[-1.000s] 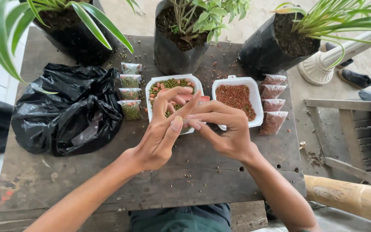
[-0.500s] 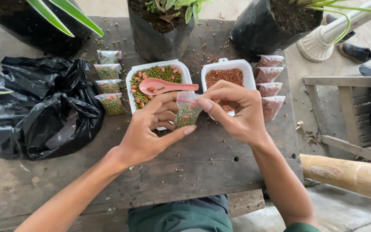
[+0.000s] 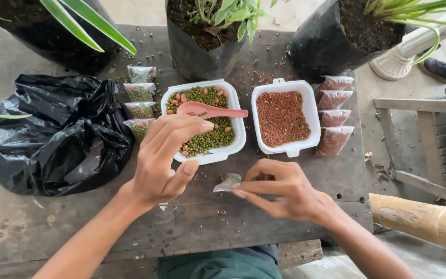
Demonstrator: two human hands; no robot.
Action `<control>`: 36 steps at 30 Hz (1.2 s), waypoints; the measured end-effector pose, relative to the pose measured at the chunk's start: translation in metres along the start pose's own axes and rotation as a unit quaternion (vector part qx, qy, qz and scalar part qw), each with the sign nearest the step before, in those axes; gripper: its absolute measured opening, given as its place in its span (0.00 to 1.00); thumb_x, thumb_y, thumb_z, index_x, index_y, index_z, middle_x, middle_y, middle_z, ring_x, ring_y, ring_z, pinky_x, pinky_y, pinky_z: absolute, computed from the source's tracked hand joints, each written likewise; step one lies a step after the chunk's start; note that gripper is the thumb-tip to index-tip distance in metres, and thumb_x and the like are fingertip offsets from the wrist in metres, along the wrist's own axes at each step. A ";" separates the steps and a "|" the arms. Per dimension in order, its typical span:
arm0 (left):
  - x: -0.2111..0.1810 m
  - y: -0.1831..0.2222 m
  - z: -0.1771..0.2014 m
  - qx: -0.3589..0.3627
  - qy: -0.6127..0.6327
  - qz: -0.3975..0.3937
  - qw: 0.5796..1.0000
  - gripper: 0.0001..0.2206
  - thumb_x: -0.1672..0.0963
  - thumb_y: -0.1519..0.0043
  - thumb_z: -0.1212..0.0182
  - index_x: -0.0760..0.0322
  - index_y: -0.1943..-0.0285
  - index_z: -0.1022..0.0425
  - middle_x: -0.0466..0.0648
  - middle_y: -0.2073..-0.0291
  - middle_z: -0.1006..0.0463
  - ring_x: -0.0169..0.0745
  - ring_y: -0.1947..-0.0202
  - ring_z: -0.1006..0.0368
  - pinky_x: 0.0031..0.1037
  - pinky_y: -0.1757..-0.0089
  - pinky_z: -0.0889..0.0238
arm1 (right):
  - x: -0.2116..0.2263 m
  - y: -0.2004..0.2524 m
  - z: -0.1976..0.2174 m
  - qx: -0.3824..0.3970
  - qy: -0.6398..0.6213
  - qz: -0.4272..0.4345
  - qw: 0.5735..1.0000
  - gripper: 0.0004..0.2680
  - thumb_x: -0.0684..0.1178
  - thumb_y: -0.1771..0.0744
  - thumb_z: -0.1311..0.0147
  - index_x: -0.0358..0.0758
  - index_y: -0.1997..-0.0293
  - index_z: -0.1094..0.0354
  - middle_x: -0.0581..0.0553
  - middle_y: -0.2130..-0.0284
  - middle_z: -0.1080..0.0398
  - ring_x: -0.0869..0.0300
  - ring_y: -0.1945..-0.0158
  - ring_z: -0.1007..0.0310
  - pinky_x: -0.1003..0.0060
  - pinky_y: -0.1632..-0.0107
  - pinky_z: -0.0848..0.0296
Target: Filling small plastic bags with different types of seeds using a spoon and sealing them manually.
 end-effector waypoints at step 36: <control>-0.017 0.026 -0.032 0.000 0.120 0.049 0.992 0.02 0.62 0.39 0.34 0.63 0.60 0.17 0.47 0.65 0.15 0.44 0.70 0.17 0.29 0.69 0.22 | -0.018 -0.033 0.018 -0.030 -0.191 -0.048 0.980 0.03 0.42 0.35 0.38 0.36 0.65 0.20 0.41 0.73 0.20 0.59 0.77 0.24 0.68 0.73 0.27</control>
Point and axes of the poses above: each hand's wrist, its own y-axis away from the middle knuckle, its own z-axis out of the back of the hand, x = y × z, the point moved 6 cm from there along -y, towards the middle knuckle
